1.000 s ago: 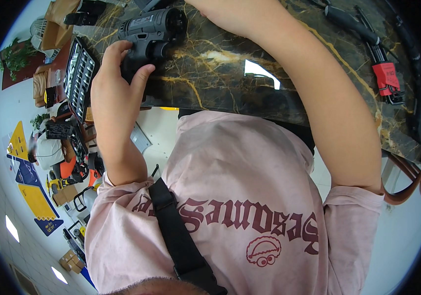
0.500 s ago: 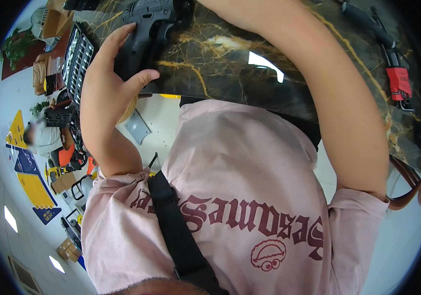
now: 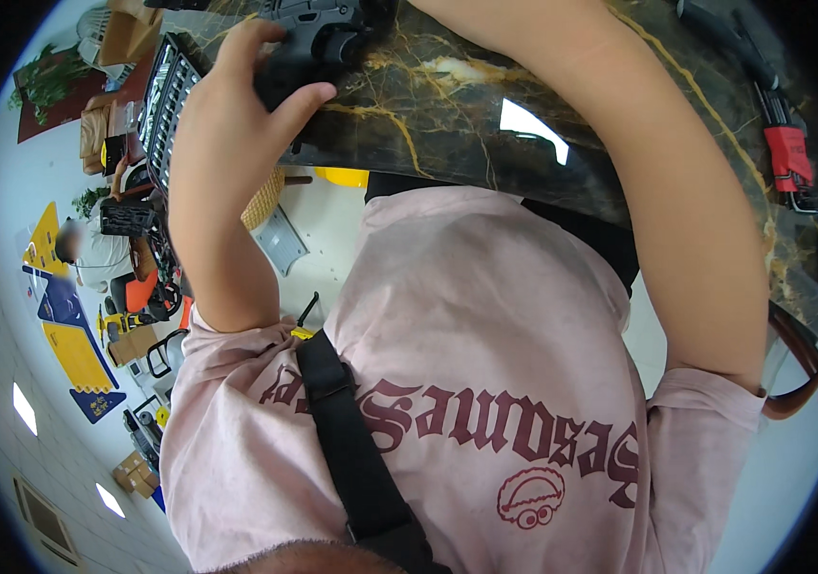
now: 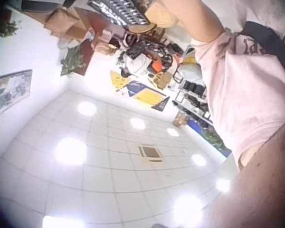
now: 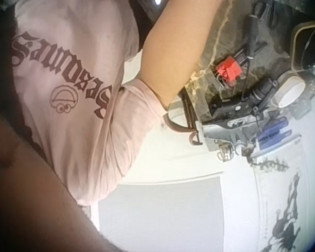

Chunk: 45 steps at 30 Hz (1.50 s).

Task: The recorder disassembles a handheld power drill, inspects the motor and housing, and then reassembles the casing using a manual screwdriver.

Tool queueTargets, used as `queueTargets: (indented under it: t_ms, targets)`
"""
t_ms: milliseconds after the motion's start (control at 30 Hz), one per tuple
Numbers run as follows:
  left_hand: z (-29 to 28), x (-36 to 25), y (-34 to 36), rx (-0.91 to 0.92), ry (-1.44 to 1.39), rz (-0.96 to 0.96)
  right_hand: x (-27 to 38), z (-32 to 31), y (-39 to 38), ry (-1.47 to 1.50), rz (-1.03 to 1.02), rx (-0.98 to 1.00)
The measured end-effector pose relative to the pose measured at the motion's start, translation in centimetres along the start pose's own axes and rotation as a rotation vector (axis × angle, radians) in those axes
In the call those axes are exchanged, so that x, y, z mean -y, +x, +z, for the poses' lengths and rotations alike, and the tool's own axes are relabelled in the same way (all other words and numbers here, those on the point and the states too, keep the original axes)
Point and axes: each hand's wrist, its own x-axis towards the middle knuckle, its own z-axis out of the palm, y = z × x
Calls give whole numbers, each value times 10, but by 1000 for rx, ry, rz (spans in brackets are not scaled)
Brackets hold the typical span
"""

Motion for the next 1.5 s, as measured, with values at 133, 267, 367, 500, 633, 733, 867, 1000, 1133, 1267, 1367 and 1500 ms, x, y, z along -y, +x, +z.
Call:
queueTargets:
  t_ms: [133, 267, 367, 500, 633, 733, 867, 1000, 1133, 1267, 1367, 1500]
  targets:
    - [8, 2, 12, 2, 23, 23, -18, -3, 10, 98, 129, 40]
    - [12, 11, 14, -109, 23, 115, -26, -5, 15, 130, 155, -1]
    - [-10, 0, 22, 8, -104, -83, -32, -4, 17, 219, 230, -28]
    - [-38, 2, 35, -64, -62, -13, -20, -10, 21, 389, 472, 22]
    - [-67, -13, 52, 15, -129, -132, -38, -10, 16, 511, 538, 78]
    - [-53, 15, 52, -190, -169, -47, -23, -11, 14, 568, 590, 163]
    - [-59, 12, 57, -218, -465, -19, -16, -2, 8, 1106, 494, 396]
    - [-95, -44, 59, -44, -793, -58, -7, -3, 5, 1419, 396, 386]
    - [-80, -45, 69, -80, -896, 134, -10, -1, 3, 1589, 305, 295]
    - [-81, -51, 79, -116, -827, 202, -8, -5, 5, 1636, 253, 246]
    - [-78, -60, 83, -133, -841, 196, -12, -4, 5, 1721, 243, 252]
    - [-77, -69, 84, -177, -841, 152, -11, -2, 6, 1787, 196, 258]
